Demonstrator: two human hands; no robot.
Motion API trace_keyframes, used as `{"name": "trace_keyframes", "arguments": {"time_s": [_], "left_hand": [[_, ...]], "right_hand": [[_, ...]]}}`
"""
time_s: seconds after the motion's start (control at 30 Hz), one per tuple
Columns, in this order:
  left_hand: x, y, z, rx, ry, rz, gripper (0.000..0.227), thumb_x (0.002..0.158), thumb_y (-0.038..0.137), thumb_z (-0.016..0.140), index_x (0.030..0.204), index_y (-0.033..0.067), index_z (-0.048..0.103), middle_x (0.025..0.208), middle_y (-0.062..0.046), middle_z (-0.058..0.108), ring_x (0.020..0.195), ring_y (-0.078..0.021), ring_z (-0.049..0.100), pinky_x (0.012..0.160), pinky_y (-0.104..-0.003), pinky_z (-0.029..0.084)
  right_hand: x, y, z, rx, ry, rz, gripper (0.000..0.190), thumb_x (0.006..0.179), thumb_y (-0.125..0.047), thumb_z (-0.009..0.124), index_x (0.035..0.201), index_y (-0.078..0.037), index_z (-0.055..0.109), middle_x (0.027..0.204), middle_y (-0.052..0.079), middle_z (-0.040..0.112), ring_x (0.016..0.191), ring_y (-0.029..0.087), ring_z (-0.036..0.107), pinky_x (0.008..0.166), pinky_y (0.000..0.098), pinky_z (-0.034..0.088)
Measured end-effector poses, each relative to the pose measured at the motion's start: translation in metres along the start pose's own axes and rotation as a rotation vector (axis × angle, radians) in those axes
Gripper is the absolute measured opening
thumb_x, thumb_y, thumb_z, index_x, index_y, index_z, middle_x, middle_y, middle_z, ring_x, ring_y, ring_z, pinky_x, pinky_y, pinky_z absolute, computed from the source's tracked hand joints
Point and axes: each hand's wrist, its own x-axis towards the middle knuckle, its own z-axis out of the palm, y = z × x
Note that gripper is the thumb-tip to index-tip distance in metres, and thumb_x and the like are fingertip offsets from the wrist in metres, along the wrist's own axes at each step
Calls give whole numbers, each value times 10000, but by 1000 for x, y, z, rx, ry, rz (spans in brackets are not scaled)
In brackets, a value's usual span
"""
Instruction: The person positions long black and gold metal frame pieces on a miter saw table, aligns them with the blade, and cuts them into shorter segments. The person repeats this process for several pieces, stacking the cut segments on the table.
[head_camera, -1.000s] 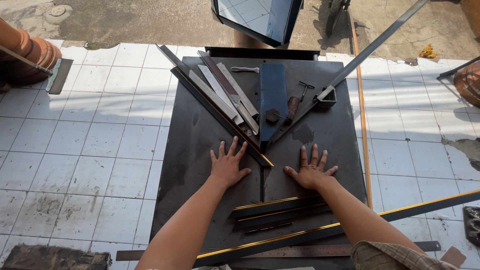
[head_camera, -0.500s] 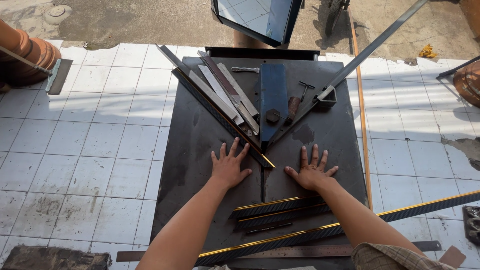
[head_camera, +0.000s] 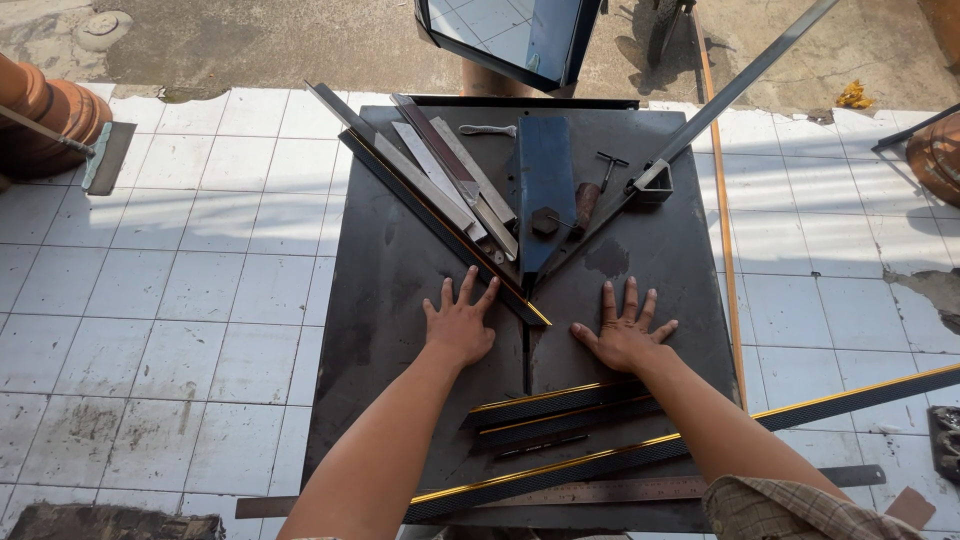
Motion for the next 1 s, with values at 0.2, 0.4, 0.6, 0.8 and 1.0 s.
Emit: {"name": "trace_keyframes", "arguments": {"time_s": [0.2,0.4,0.6,0.8,1.0], "left_hand": [[28,-1,-16,66,-33,-34,731,802,268,418,1408,330,13,1478,-46,-65,1329,-379,67,979,-621,190],[39,-2,-17,79,-42,-52,743,790,268,429,1404,343,18,1479,-35,-63,1331,-373,79,973,-622,206],[9,5,-21,43,-80,-34,733,814,249,417,1412,305,-2,1478,-64,-72,1332,-385,57,969,-601,231],[-8,7,-12,45,-94,-32,732,815,248,415,1412,304,-5,1477,-64,-82,1331,-386,55,957,-605,244],[-19,7,-5,64,-113,-32,739,801,260,418,1412,314,5,1478,-58,-73,1331,-381,63,941,-596,261]], "right_hand": [[27,-3,-14,0,-3,-8,861,778,-741,227,1393,-243,-114,1438,110,-227,1287,411,-221,904,734,-27],[30,-6,-18,0,17,1,846,788,-726,231,1396,-242,-105,1442,109,-211,1292,404,-214,913,726,-18],[11,-4,-8,20,35,-5,840,796,-714,255,1401,-235,-76,1447,112,-188,1293,411,-196,908,729,-33],[-4,-1,1,45,-4,21,846,791,-711,284,1399,-241,-71,1448,103,-204,1299,401,-193,924,721,-10],[-5,-30,6,295,78,-57,588,728,-452,558,1205,-145,402,1337,154,175,1249,421,142,851,622,306]]}}
